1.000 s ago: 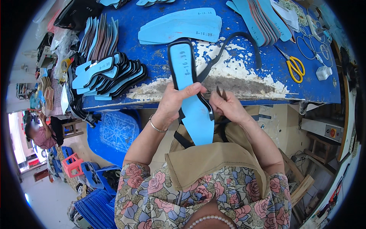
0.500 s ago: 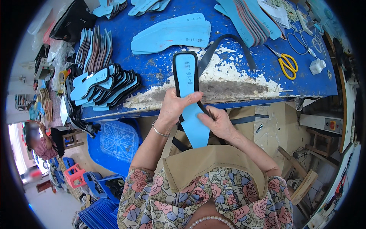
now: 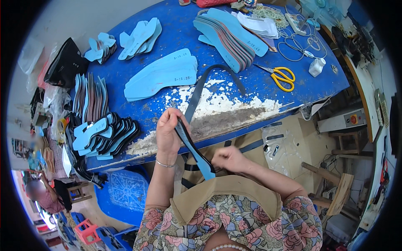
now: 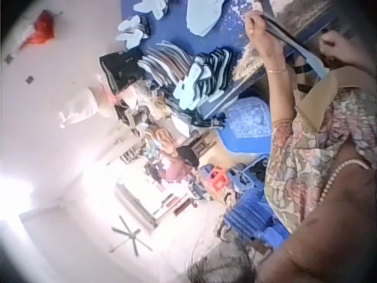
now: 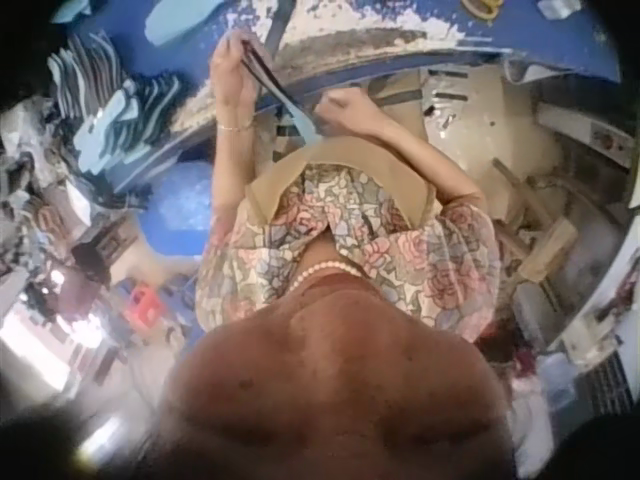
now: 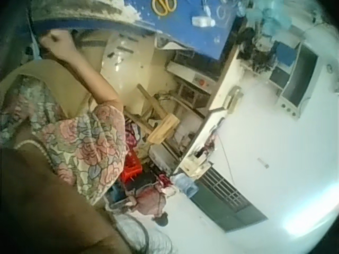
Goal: Applying and trimming black adhesive tape along the edges of light blue shoe insoles.
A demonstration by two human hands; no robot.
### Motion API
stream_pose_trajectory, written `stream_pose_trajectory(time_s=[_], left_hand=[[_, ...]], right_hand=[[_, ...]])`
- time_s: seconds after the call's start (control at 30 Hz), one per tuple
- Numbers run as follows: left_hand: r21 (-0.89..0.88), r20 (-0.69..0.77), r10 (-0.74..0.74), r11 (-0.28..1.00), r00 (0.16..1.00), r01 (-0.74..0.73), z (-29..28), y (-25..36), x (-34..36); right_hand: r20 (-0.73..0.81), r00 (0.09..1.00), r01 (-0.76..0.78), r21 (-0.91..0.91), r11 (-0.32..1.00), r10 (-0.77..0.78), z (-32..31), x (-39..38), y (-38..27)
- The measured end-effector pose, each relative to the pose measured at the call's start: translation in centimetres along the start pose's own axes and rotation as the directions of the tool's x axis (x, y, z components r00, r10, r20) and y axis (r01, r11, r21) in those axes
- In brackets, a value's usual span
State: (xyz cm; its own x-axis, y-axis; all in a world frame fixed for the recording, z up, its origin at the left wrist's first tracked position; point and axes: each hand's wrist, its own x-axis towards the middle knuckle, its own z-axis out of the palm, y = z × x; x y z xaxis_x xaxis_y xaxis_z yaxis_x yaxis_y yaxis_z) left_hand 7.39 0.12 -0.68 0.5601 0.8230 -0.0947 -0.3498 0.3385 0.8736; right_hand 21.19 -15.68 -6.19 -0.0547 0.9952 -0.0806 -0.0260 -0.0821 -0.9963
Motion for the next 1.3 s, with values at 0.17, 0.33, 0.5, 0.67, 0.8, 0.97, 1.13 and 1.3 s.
stream_pose_trajectory(time_s=[0.17, 0.33, 0.5, 0.67, 0.8, 0.97, 1.13, 1.3], left_hand=[[-0.674, 0.45, 0.284, 0.73, 0.846, 0.114, 1.2, -1.2, 1.4], [-0.29, 0.105, -0.005, 0.956, 0.994, 0.035, 4.2, 0.4, -0.4], [-0.114, -0.024, -0.022, 0.993, 0.999, 0.019, 3.1, 0.1, -1.3], [0.012, 0.004, 0.099, 0.995, 0.995, -0.099, 3.1, 0.3, -2.3], [-0.149, -0.057, -0.105, 0.984, 0.993, 0.096, 4.4, -0.5, -5.1], [-0.137, -0.105, -0.081, 0.988, 0.991, 0.066, 3.1, 3.1, -6.2], [0.817, 0.511, 0.794, -0.33, 0.33, -0.474, -7.3, 16.6, -2.1], [0.93, 0.279, 0.327, -0.325, 0.903, -0.169, -17.5, 19.0, -0.8]], right_hand=[[0.007, 0.981, -0.184, 0.344, 0.921, 0.193, -1.0, 0.6, -0.4], [-0.068, 0.959, -0.226, 0.402, 0.887, 0.275, -0.7, -0.7, 0.7], [-0.06, 0.961, -0.227, 0.386, 0.894, 0.269, 0.1, -1.5, 0.5], [-0.075, 0.971, -0.188, 0.352, 0.917, 0.227, 0.8, -1.5, -0.5], [-0.068, 0.978, -0.162, 0.361, 0.919, 0.199, 1.2, -1.5, 0.1], [-0.122, 0.992, -0.022, 0.083, 0.996, 0.032, 0.6, 0.2, -1.5], [-0.373, 0.925, -0.129, -0.141, 0.981, 0.068, -4.2, 1.7, -2.0], [-0.074, 0.95, 0.201, -0.601, 0.773, -0.304, -1.8, 5.0, -2.7]])
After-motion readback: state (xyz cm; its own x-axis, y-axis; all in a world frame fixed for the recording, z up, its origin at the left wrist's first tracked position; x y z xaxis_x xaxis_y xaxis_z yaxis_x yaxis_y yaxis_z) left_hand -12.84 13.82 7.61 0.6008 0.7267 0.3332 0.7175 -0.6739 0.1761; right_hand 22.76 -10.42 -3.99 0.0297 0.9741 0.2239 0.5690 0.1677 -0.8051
